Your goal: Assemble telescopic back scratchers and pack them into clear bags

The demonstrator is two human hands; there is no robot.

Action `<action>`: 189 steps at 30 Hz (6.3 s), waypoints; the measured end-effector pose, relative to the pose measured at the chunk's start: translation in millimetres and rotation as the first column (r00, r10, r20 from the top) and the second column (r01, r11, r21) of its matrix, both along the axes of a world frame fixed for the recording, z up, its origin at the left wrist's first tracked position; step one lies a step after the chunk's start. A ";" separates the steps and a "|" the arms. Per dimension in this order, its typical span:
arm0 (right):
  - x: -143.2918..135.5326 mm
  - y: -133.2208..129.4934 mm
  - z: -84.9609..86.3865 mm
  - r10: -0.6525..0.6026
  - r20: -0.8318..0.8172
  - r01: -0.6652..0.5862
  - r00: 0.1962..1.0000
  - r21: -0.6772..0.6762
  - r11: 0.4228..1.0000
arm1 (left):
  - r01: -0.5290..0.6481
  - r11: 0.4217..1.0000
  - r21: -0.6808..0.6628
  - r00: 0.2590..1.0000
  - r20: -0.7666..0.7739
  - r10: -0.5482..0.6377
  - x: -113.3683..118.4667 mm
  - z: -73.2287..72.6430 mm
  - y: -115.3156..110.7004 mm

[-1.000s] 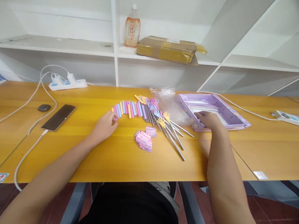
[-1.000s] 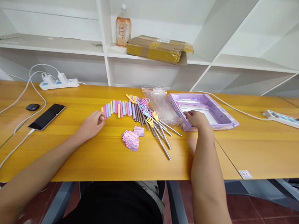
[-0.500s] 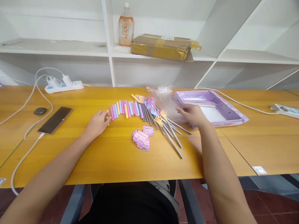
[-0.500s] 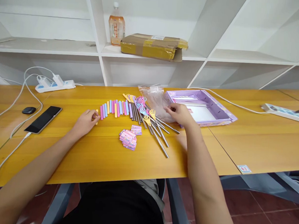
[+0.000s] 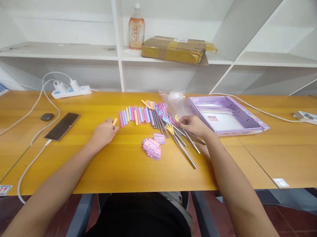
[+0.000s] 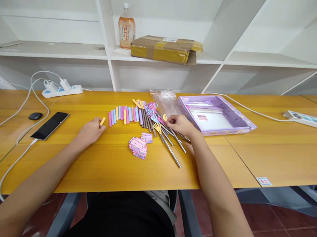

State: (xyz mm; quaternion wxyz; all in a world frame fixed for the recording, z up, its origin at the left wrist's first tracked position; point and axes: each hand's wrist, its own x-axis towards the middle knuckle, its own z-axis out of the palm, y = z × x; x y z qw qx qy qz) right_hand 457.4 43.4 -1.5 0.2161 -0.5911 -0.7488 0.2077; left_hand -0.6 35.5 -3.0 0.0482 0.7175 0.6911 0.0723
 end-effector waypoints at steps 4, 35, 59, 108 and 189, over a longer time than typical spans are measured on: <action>4.2 3.3 -1.3 -0.115 -0.139 0.123 0.984 0.050 0.991 | 0.086 0.994 0.065 0.996 0.024 -0.088 9.3 7.4 -11.5; -10.2 1.0 27.8 -0.144 -0.710 0.475 0.690 0.293 0.830 | 0.731 0.683 -0.005 0.643 0.340 -0.686 53.0 -5.3 -67.7; -49.5 -28.9 30.9 -0.009 -0.782 0.300 0.623 0.228 0.926 | 0.691 0.723 0.005 0.676 0.349 -0.649 50.7 -4.5 -66.1; -104.9 -31.9 -3.2 0.175 -0.931 -0.240 0.321 0.099 0.966 | 0.591 0.805 -0.060 0.566 0.742 -0.360 52.5 -18.2 -63.3; -111.3 -148.8 12.3 0.102 0.444 -0.416 0.890 0.701 0.580 | 0.658 0.715 0.235 0.743 -0.055 -0.667 7.2 19.7 -107.2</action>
